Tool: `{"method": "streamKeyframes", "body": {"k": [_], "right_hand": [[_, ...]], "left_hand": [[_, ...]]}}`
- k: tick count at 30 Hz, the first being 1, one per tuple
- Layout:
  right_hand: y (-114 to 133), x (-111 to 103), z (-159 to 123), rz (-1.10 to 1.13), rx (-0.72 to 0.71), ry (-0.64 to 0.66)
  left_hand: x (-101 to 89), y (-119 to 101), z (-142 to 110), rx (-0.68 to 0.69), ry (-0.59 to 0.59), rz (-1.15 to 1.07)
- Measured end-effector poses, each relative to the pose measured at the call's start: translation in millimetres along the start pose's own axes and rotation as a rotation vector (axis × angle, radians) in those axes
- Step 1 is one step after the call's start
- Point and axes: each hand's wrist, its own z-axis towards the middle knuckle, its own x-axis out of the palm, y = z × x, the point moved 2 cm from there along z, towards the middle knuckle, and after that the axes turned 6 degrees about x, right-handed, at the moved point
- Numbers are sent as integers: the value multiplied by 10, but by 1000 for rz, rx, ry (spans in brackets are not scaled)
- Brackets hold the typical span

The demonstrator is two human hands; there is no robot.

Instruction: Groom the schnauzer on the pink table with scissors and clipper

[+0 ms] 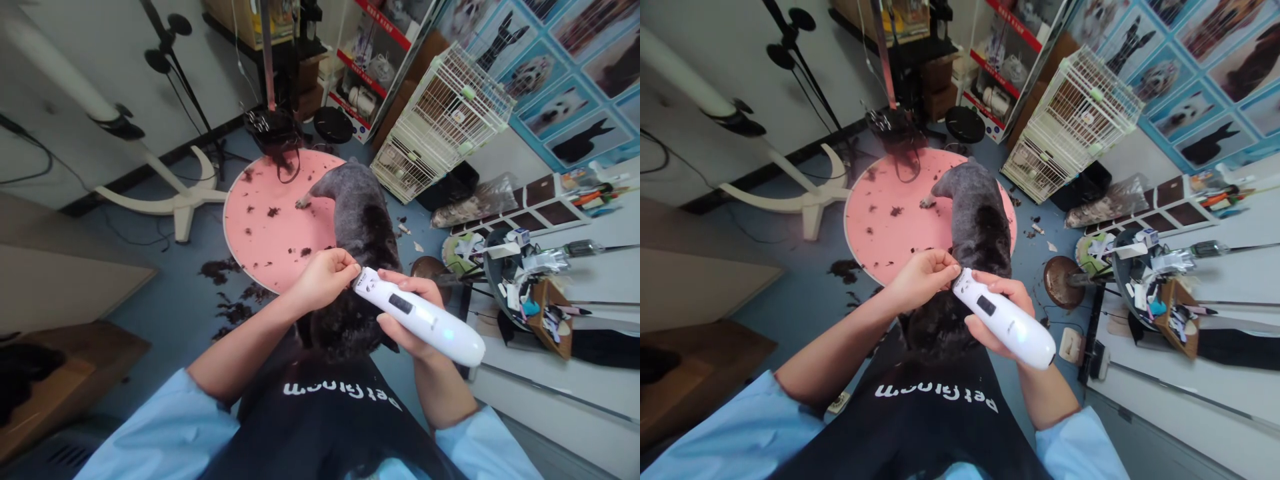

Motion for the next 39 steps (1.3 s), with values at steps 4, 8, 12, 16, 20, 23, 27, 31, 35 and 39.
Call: {"method": "streamKeyframes", "body": {"k": [4,8,12,16,20,23,27,31,35,39], "right_hand": [[-89,-57,-52,127,97,-242],[-124,-29,-132,168,149,-275],[-168,64,-200,173,182,-251],[-223,129,-264,257,207,-268],[-251,150,-296,308,251,-311],[-257,146,-297,291,268,-338],[-248,135,-297,263,245,-336],[-231,128,-299,247,233,-339],[-227,122,-287,291,238,-340],[-243,120,-254,352,260,-335]], "left_hand": [[-17,-26,-83,-8,-20,16],[-5,-22,-207,13,-73,2],[19,36,-322,17,-117,-14],[43,65,-424,57,-148,-18],[71,61,-490,99,-180,4],[93,65,-510,119,-177,-7],[113,99,-518,134,-166,-30],[127,146,-526,170,-159,-31],[133,165,-528,209,-153,-5],[132,160,-529,219,-153,14]]}}
